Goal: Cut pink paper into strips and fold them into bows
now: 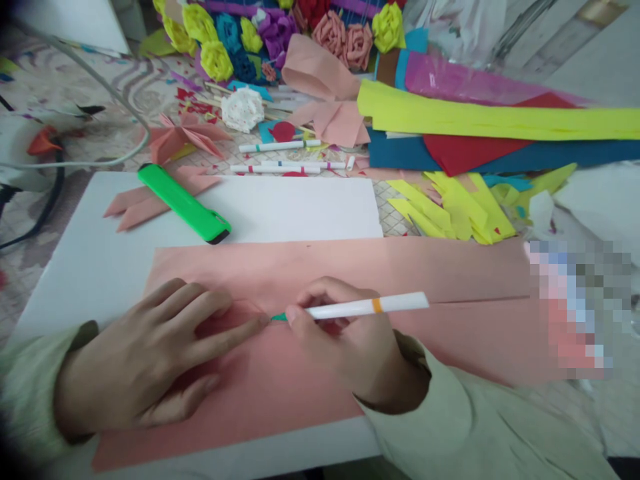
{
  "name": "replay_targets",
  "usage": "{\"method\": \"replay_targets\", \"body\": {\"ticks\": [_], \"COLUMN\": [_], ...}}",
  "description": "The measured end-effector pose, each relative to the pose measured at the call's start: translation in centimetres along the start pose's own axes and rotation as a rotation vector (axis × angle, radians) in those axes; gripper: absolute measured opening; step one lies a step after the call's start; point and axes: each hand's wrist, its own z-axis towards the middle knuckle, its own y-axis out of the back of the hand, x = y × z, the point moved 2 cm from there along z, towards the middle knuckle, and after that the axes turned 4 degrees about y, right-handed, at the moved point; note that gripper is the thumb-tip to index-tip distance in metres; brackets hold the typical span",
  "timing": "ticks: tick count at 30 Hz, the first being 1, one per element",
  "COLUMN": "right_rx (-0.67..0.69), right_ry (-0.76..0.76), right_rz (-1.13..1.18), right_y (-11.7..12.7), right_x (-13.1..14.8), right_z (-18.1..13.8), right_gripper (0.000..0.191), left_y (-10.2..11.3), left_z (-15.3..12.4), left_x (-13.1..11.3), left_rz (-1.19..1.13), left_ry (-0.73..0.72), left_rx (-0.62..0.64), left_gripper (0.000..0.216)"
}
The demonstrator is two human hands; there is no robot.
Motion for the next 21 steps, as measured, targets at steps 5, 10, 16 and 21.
{"method": "replay_targets", "body": {"ticks": [5,10,16,21], "right_rx": [-0.138,-0.243,-0.301,-0.331], "right_ry": [0.021,0.049,0.094,0.12], "right_rz": [0.264,0.353,0.414,0.427], "right_y": [0.4,0.8,0.9,1.0], "right_x": [0.0,-0.2,-0.6,-0.7], "right_z": [-0.1,0.0,0.4,0.6], "right_gripper": [0.006,0.006,0.005,0.009], "left_y": [-0.1,-0.2,0.8,1.9], "left_z": [0.0,-0.1,-0.9,-1.5], "left_x": [0.2,0.2,-0.1,0.6], "left_rz": [0.011,0.005,0.041,0.11], "left_ry": [-0.036,-0.03,-0.032,0.217], "left_rx": [-0.011,-0.07,-0.322,-0.235], "left_gripper": [0.053,0.051,0.035,0.033]}}
